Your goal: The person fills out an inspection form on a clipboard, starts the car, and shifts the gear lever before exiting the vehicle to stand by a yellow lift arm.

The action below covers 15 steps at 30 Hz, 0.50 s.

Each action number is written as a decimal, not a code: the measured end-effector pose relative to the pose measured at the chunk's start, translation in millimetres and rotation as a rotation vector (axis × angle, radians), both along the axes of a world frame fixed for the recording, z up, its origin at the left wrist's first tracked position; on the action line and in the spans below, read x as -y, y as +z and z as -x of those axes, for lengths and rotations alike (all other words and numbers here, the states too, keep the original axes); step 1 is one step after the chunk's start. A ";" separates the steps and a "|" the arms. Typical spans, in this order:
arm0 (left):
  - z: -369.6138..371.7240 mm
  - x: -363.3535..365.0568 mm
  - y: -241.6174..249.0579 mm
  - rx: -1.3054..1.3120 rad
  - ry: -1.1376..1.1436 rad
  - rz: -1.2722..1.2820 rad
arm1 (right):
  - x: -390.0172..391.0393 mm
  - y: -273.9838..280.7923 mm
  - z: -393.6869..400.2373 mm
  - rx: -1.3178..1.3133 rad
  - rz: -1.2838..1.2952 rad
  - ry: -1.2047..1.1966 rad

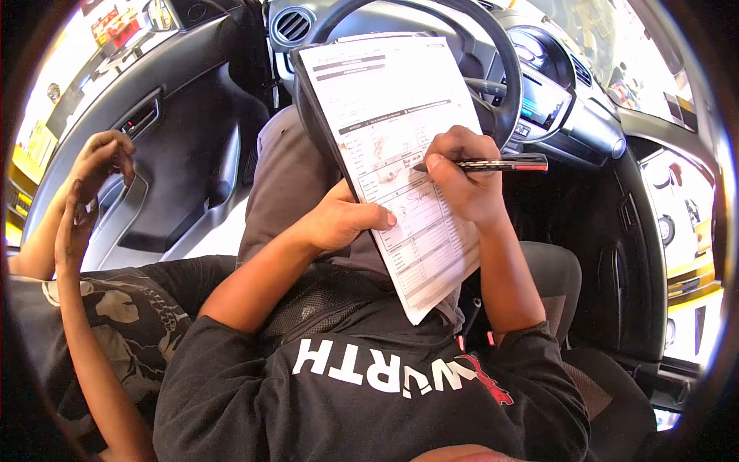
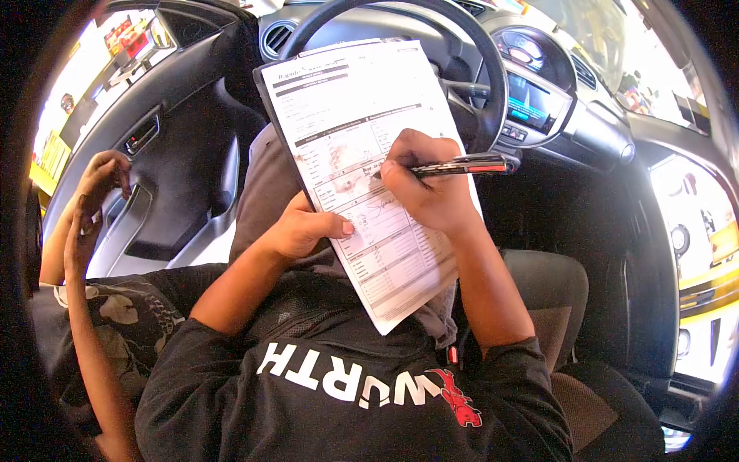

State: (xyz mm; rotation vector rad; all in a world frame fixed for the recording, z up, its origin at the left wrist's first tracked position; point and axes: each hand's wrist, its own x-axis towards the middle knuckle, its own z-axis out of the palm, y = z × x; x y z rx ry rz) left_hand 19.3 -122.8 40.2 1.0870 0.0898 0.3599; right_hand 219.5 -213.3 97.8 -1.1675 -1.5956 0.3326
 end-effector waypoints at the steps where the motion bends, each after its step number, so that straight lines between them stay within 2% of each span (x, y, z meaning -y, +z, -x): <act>1: 0.3 0.0 -0.3 0.003 -0.001 0.000 | -0.4 -0.8 -0.7 0.017 -0.008 0.007; 15: -0.8 0.3 0.2 0.020 -0.016 0.009 | -2.0 -1.1 -0.9 0.023 -0.019 -0.020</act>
